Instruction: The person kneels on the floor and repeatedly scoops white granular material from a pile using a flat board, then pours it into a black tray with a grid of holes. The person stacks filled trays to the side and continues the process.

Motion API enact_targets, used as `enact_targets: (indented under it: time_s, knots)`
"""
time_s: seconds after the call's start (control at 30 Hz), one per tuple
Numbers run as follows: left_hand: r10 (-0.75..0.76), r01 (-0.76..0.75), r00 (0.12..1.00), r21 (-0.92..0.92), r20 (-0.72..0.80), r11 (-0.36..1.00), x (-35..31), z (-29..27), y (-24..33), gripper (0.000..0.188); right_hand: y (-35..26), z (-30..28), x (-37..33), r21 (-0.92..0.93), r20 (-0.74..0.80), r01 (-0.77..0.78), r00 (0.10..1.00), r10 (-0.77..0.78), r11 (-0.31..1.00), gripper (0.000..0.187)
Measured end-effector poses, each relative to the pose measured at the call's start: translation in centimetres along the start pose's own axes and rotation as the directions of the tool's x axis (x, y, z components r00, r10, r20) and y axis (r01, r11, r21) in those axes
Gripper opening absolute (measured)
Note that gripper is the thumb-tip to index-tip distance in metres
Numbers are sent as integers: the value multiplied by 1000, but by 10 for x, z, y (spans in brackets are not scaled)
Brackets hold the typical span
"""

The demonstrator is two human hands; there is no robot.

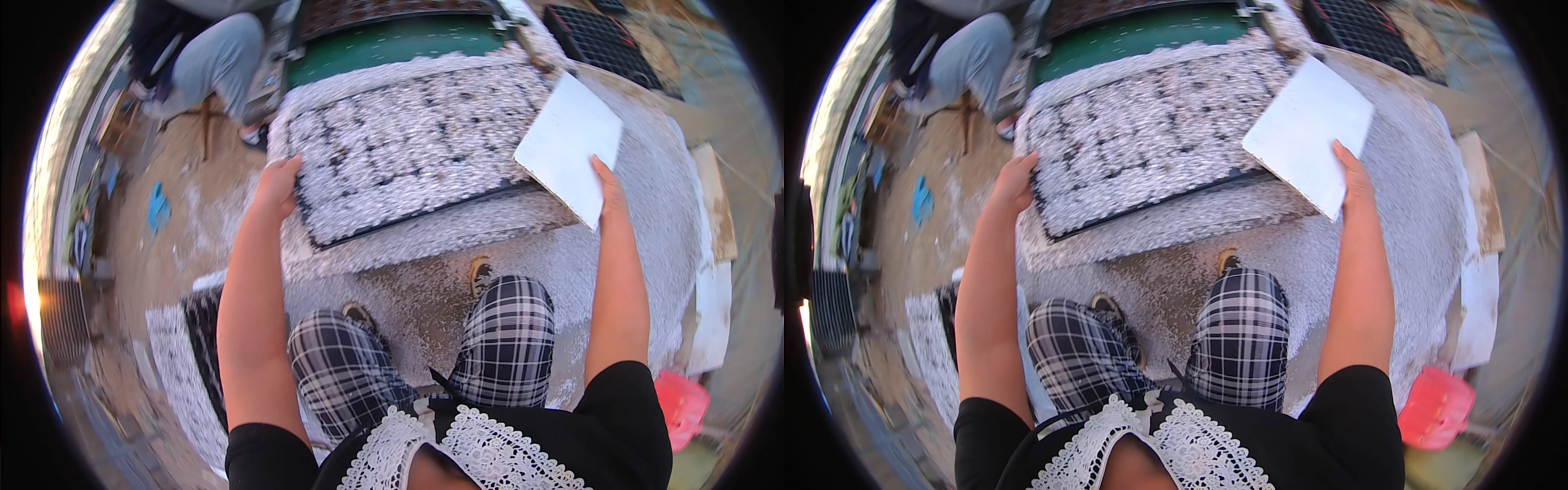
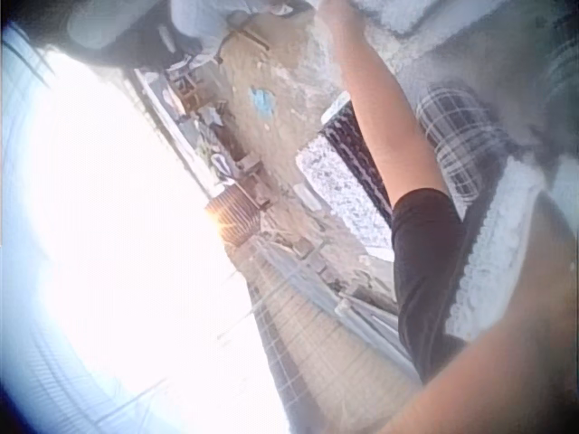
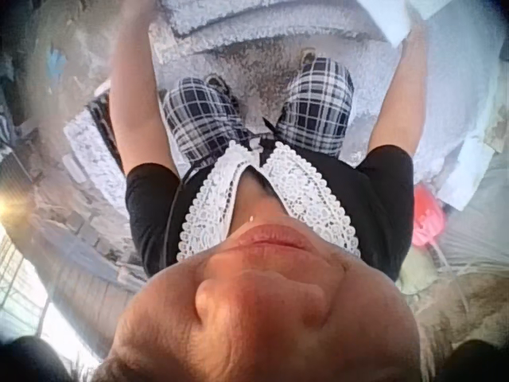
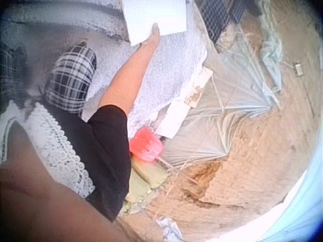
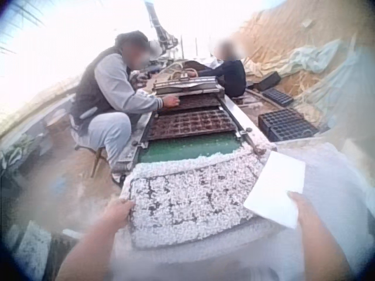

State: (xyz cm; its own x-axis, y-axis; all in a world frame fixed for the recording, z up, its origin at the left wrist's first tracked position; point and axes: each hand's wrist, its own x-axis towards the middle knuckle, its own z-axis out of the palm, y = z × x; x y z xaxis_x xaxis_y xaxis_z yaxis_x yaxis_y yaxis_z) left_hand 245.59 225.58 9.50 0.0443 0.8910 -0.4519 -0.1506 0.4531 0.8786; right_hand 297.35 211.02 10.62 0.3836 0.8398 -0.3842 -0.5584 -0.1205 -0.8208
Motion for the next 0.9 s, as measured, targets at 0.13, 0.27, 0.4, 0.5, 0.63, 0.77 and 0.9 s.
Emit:
enact_targets:
  time_s: [0.13, 0.27, 0.4, 0.5, 0.63, 0.77, 0.9]
  knots:
    - [156, -119, 980, 270, -123, 956, -22, -5, 7, 22, -11, -7, 9, -105, -3, 51, 999, -51, 993, 57]
    - [358, -193, 893, 486, -272, 852, -60, -22, 28, 31, -41, 21, -20, -214, 74, 174, 984, -161, 961, 60]
    - [463, -300, 823, 442, -328, 846, -117, -78, 40, 27, -41, 105, -74, -178, 168, 150, 978, -120, 973, 58]
    - [471, -362, 763, 311, -444, 879, -171, -173, 12, 23, 5, 186, -95, -240, 276, 116, 960, -47, 964, 56]
    - [443, -491, 631, 115, -637, 864, -281, -289, -20, 19, 88, 315, -105, -214, 599, 83, 798, 63, 973, 49]
    - [365, -495, 430, 122, -826, 860, -380, -364, -64, 19, 183, 438, -121, -240, 790, 140, 604, 109, 961, 47]
    - [176, -445, 342, 6, -923, 895, -436, -366, -106, 22, 250, 496, -149, -315, 823, 62, 514, 240, 947, 47]
